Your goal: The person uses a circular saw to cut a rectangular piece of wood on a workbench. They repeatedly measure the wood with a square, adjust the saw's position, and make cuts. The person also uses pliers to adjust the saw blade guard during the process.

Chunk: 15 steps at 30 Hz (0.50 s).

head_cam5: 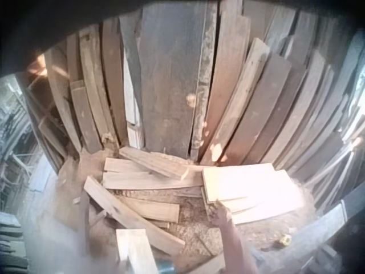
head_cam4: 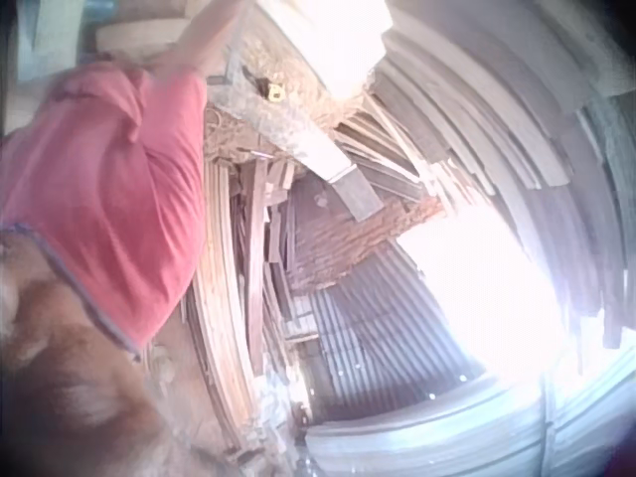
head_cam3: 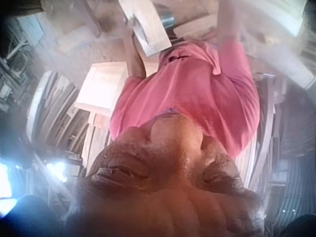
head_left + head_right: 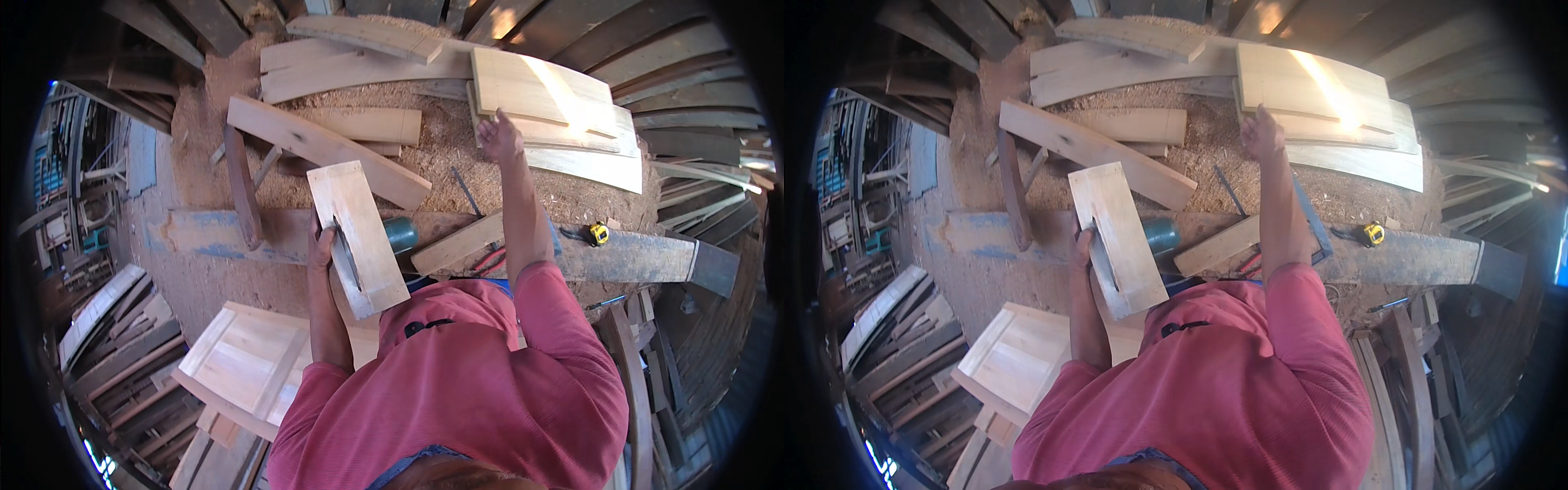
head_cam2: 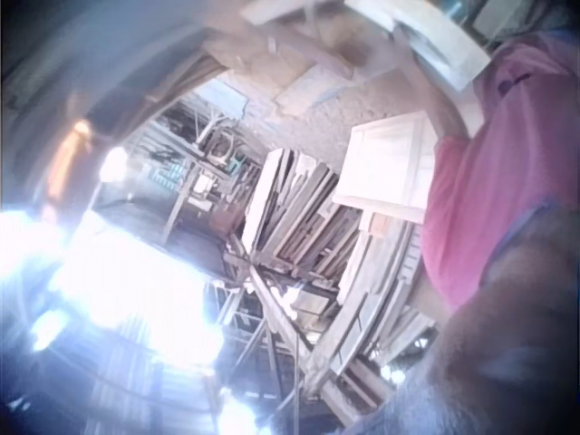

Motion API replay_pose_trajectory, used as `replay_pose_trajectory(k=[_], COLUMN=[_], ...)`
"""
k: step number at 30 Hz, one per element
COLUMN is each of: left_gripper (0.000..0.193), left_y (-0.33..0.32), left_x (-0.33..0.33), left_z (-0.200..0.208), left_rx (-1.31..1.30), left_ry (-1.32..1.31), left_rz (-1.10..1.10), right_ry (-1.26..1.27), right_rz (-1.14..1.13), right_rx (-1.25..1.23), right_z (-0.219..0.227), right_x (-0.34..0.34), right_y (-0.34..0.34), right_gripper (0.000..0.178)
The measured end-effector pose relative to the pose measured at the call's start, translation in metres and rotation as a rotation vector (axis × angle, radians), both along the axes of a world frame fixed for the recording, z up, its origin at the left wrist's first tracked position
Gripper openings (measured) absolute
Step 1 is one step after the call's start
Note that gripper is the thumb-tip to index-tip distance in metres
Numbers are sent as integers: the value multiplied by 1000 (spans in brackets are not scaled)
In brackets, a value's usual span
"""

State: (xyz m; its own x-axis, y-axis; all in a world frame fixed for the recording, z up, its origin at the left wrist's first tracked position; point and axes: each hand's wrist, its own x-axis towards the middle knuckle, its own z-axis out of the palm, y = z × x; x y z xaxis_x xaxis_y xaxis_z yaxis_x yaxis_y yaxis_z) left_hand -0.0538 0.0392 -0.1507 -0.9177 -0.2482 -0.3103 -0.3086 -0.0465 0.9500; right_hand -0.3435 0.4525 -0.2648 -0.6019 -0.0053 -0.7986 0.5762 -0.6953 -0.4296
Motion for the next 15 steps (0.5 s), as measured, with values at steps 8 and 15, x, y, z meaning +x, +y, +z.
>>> replay_pose_trajectory(k=[8,15], left_gripper=[76,71], left_y=[9,-1], left_x=[-5,-6], left_z=[8,-2], left_rx=[-36,-99], left_ry=[-49,7], left_rz=[40,-36], right_ry=[65,-63], right_rz=[-19,-1], right_rx=[93,208], right_z=[-65,-19], right_x=[-41,4], right_y=[-12,-37], right_gripper=[22,23])
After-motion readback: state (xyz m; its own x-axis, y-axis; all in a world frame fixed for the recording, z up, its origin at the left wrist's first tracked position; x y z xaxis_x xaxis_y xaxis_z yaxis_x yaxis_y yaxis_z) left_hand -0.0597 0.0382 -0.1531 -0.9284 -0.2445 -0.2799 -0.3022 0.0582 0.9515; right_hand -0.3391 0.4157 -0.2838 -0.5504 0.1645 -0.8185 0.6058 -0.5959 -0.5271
